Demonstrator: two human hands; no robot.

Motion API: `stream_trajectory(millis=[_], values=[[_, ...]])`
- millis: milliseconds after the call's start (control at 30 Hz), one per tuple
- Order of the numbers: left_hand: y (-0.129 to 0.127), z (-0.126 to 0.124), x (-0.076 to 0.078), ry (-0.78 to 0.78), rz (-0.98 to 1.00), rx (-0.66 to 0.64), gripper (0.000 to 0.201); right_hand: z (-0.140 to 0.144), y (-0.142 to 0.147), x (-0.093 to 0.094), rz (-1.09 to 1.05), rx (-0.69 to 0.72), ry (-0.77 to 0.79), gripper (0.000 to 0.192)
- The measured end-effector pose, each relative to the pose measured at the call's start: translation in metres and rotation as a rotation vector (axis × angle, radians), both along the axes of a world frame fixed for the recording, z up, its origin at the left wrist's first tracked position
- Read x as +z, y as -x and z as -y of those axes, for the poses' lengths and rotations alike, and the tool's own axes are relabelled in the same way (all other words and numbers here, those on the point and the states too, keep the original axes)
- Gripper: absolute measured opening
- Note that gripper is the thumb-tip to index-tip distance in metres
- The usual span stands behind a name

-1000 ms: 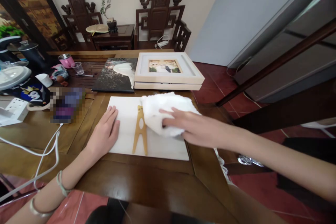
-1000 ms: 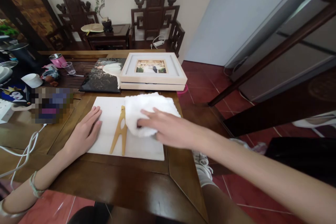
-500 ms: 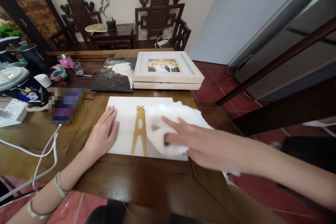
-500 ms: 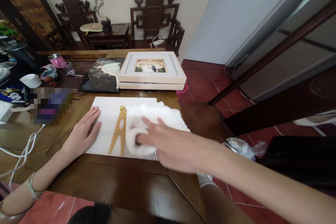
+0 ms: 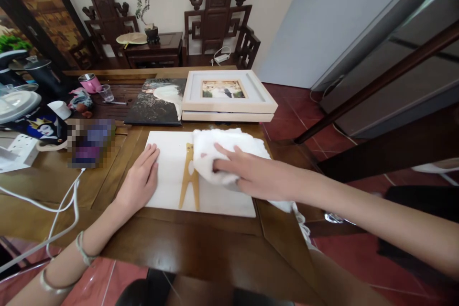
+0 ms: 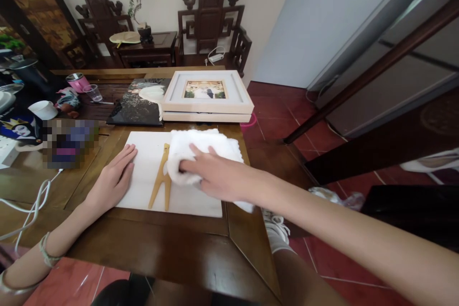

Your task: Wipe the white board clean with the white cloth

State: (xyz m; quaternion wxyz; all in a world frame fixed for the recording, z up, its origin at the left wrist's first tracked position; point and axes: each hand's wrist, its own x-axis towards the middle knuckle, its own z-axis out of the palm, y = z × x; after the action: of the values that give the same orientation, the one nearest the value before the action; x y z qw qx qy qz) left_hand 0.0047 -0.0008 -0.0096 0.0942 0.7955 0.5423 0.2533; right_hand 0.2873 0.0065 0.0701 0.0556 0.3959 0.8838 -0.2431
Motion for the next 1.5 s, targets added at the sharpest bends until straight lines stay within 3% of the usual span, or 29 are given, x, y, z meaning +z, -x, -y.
stream_trajectory(millis=[100, 200, 333, 500, 567, 667, 800, 900, 1000, 1133, 1300, 1367, 1500], values=[[0.003, -0.003, 0.0, -0.003, -0.008, 0.007, 0.044, -0.012, 0.017, -0.018, -0.012, -0.081, -0.098, 0.065], [0.004, -0.004, 0.001, -0.007, -0.032, 0.019, 0.046, 0.0, 0.037, -0.026, 0.019, -0.092, -0.161, 0.074], [0.004, -0.004, 0.001, -0.002, -0.054, 0.002, 0.047, 0.047, 0.051, -0.021, 0.015, 0.083, -0.119, 0.071], [0.004, -0.003, 0.001, -0.018, -0.043, -0.035, 0.046, 0.094, 0.05, -0.008, -0.105, 0.257, -0.005, 0.043], [0.003, -0.003, 0.001, -0.014, -0.033, -0.052, 0.046, 0.091, 0.048, -0.003, -0.107, 0.249, 0.03, 0.046], [0.001, -0.001, 0.001, -0.007, -0.031, -0.054, 0.046, 0.063, 0.044, -0.003, -0.047, 0.174, -0.005, 0.067], [0.0, 0.0, 0.003, 0.006, -0.031, -0.054, 0.047, 0.006, 0.042, -0.017, 0.035, 0.084, -0.232, 0.071], [0.0, 0.0, 0.004, 0.012, -0.013, -0.046, 0.046, -0.018, 0.048, -0.025, 0.031, 0.039, -0.337, 0.068], [0.0, -0.001, 0.004, 0.015, 0.001, -0.04, 0.046, -0.01, 0.06, -0.029, 0.053, 0.011, -0.387, 0.063], [0.0, -0.002, 0.002, 0.01, 0.001, -0.042, 0.046, 0.039, 0.077, -0.035, 0.003, 0.084, -0.422, 0.042], [0.003, -0.003, 0.001, 0.025, -0.01, -0.05, 0.046, 0.088, 0.081, -0.02, -0.127, 0.231, -0.266, 0.025], [0.005, -0.003, 0.0, 0.033, -0.006, -0.06, 0.047, 0.088, 0.077, -0.008, -0.121, 0.307, -0.159, 0.024], [0.006, -0.003, -0.001, 0.028, 0.003, -0.058, 0.047, 0.057, 0.066, 0.002, -0.119, 0.334, -0.077, 0.05]])
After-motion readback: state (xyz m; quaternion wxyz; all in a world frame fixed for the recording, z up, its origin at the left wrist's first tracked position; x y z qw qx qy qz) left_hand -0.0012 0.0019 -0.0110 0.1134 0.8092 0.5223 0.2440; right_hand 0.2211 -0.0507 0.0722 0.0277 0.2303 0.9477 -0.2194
